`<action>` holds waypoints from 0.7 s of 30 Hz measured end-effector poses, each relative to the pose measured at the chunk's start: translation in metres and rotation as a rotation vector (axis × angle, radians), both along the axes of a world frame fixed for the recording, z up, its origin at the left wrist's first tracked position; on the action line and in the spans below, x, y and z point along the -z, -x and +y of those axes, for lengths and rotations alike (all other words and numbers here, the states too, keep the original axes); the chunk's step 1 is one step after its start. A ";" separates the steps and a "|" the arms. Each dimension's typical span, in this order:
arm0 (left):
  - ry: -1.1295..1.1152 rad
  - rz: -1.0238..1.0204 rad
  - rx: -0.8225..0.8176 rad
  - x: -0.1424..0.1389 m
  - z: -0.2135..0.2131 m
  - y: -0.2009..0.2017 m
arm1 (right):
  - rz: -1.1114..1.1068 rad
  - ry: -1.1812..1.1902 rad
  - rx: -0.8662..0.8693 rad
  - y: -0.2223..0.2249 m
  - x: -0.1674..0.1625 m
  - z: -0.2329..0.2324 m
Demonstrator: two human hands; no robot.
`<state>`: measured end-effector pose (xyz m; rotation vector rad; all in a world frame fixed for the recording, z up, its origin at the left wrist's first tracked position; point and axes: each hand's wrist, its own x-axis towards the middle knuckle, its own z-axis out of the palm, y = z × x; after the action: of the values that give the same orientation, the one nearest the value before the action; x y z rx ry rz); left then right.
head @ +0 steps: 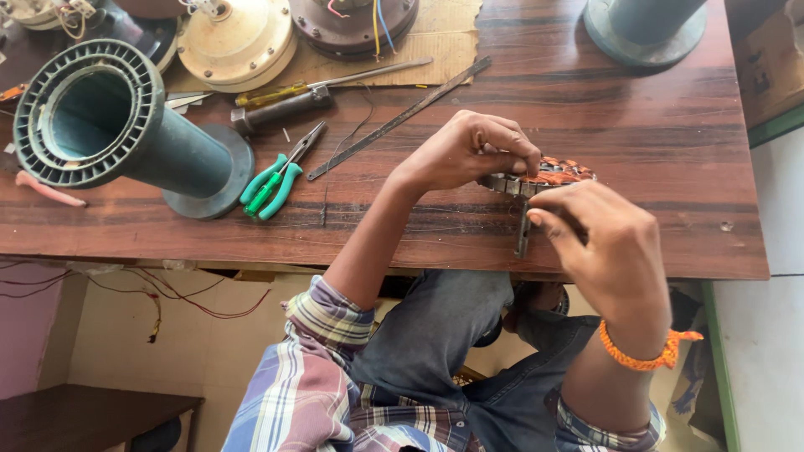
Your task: The person sits at a workbench and winds copper wire by hand into the slots of a motor armature, pressing each wire loop down into place with their fingers while rotating the armature to reach new slots.
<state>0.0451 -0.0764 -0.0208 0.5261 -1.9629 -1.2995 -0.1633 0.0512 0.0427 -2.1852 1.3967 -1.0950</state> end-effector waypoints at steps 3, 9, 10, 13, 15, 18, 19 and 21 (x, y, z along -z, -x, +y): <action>0.218 -0.046 -0.003 0.004 -0.005 -0.002 | 0.044 -0.060 0.043 -0.011 -0.002 0.004; 0.091 0.038 -0.007 0.006 -0.003 0.002 | 0.264 -0.208 0.095 -0.011 -0.002 0.009; 0.089 0.019 -0.029 0.003 0.000 0.002 | 0.338 -0.241 0.091 -0.008 -0.003 0.009; 0.240 -0.032 -0.158 -0.008 0.016 0.002 | 0.499 -0.304 0.093 0.001 -0.001 0.007; 0.547 -0.065 -0.325 -0.010 0.037 0.007 | 0.570 -0.335 0.108 0.009 0.001 0.006; 0.624 -0.233 -0.527 0.001 0.066 0.030 | 0.615 -0.371 0.134 0.024 0.007 0.008; 0.608 -0.203 -0.533 0.006 0.069 0.036 | 0.612 -0.367 0.141 0.030 0.007 0.009; 0.579 -0.136 -0.550 0.018 0.070 0.043 | 0.472 -0.287 0.168 0.040 0.006 0.009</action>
<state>0.0017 -0.0065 -0.0392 0.7929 -1.9846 -0.3422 -0.2038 0.0606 0.0363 -2.2225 1.8277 -0.3908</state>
